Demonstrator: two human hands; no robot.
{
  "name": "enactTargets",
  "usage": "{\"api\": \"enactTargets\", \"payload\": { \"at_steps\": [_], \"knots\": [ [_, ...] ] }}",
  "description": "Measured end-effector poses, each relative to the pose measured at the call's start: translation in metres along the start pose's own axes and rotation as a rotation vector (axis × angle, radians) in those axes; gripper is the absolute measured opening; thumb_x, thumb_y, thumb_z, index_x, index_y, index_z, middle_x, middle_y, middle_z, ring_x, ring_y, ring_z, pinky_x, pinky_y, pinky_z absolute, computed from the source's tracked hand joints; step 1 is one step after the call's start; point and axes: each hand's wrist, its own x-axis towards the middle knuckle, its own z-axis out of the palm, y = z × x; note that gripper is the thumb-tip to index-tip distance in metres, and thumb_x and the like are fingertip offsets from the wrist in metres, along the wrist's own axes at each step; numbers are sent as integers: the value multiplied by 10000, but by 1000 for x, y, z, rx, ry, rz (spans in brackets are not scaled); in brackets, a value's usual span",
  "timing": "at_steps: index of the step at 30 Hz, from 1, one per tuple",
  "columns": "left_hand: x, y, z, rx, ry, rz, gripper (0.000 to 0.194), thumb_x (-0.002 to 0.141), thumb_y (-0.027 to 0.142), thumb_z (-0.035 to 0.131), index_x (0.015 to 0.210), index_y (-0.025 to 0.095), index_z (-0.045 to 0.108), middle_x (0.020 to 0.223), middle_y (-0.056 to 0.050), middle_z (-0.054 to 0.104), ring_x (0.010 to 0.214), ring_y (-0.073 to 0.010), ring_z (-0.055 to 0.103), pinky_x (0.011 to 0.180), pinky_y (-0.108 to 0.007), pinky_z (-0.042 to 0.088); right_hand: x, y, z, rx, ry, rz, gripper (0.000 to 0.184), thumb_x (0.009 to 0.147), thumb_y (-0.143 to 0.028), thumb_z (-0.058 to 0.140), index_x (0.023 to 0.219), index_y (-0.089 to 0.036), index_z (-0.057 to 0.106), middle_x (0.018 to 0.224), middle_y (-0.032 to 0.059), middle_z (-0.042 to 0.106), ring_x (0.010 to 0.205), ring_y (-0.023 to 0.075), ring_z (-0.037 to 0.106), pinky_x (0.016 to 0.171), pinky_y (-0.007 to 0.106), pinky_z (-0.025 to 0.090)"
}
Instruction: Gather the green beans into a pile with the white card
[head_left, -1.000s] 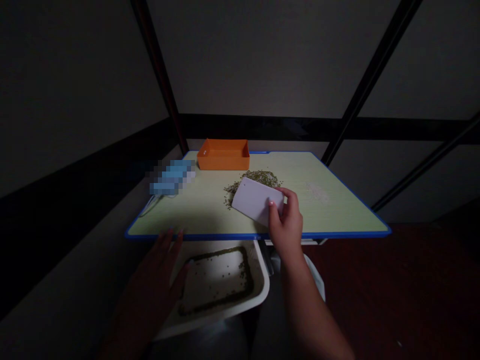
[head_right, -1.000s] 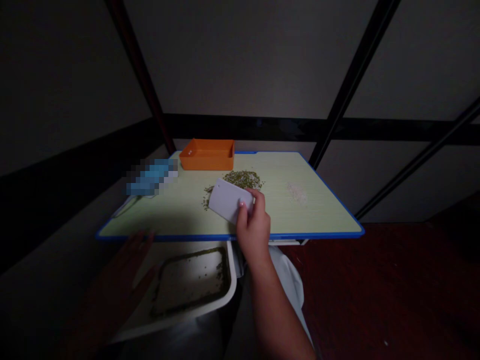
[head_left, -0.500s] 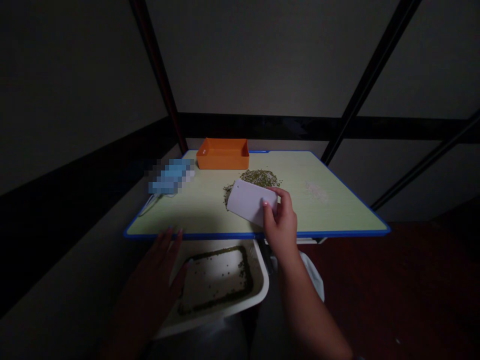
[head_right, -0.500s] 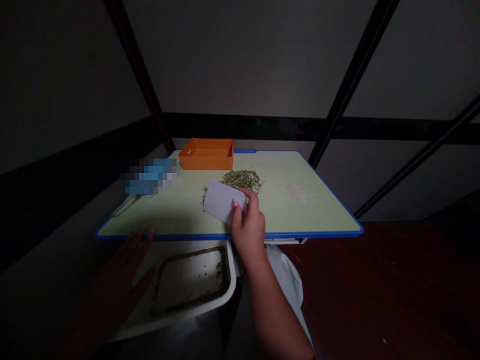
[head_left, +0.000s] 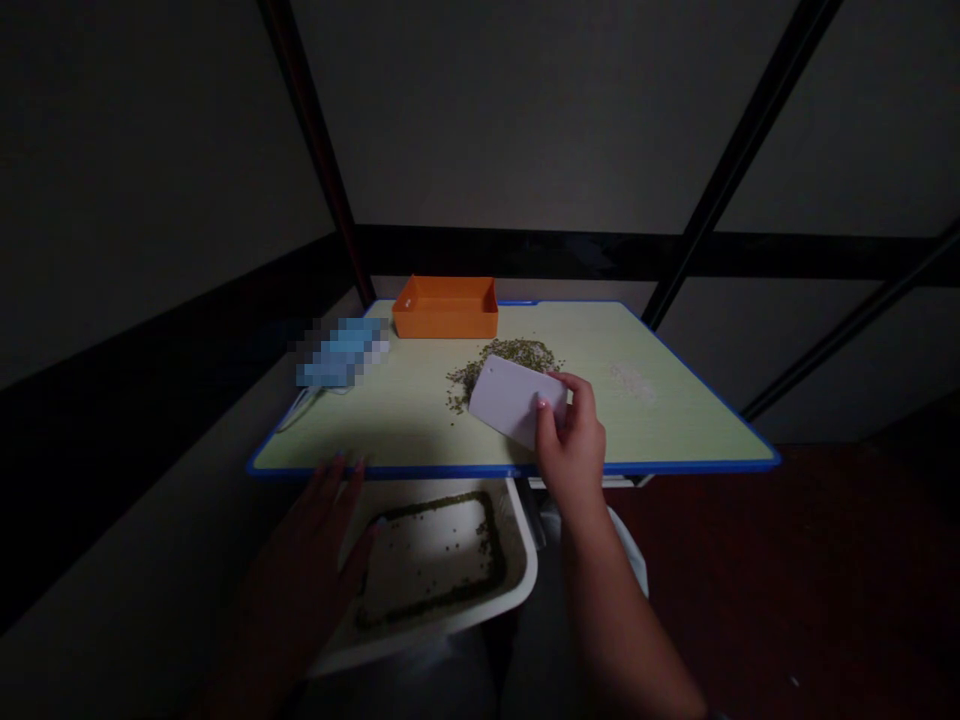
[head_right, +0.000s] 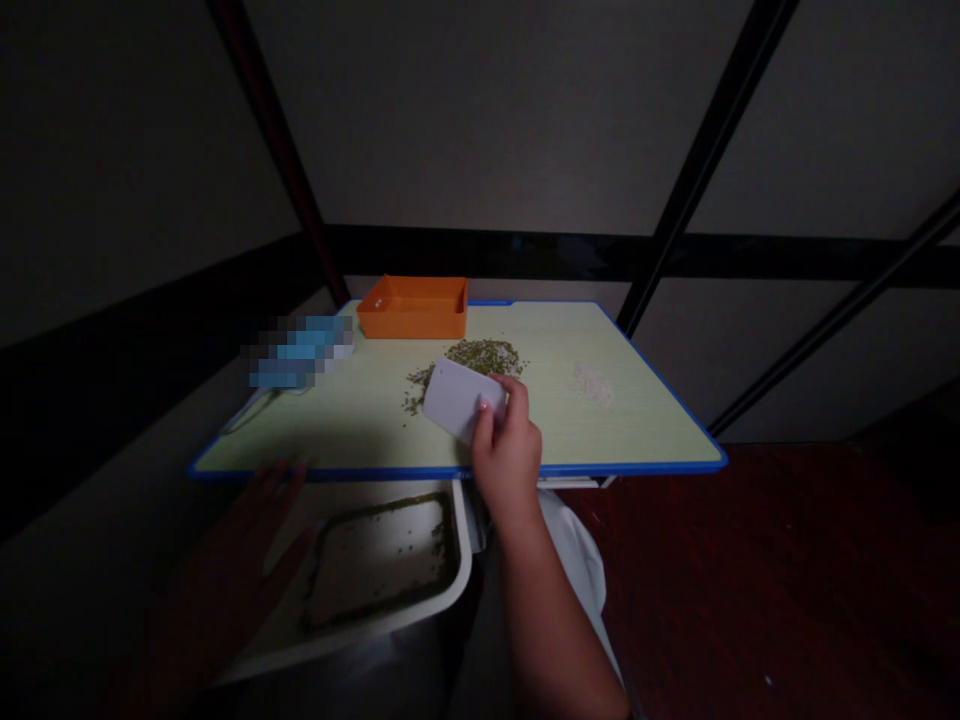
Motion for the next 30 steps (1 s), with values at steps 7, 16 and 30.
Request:
{"api": "enactTargets", "payload": {
  "at_steps": [7, 16, 30],
  "knots": [
    [1, 1, -3, -5, 3, 6, 665, 937, 526, 316, 1530, 233, 244, 1551, -125, 426, 1431, -281, 406, 1089, -464, 466, -3, -2, 3, 84, -22, -33, 288, 895, -296, 486, 1157, -203, 558, 780, 24, 652, 543, 149, 542, 509, 247, 390],
    [1, 2, -5, -4, -8, -3, 664, 931, 515, 337, 1524, 224, 266, 1549, -128, 431, 1430, -281, 412, 1091, -456, 459, 0, -1, 4, -1, 17, -10, 302, 885, -297, 488, 1165, -206, 558, 754, 25, 669, 536, 171, 574, 509, 258, 378],
    [1, 3, -4, 2, -8, -2, 657, 932, 505, 341, 1517, 211, 285, 1539, -128, 441, 1426, -282, 414, 1079, -458, 474, 0, 4, 9, 42, 9, -32, 291, 905, -283, 479, 1185, -224, 532, 971, 81, 715, 708, 200, 661, 614, 289, 467]
  ]
}}
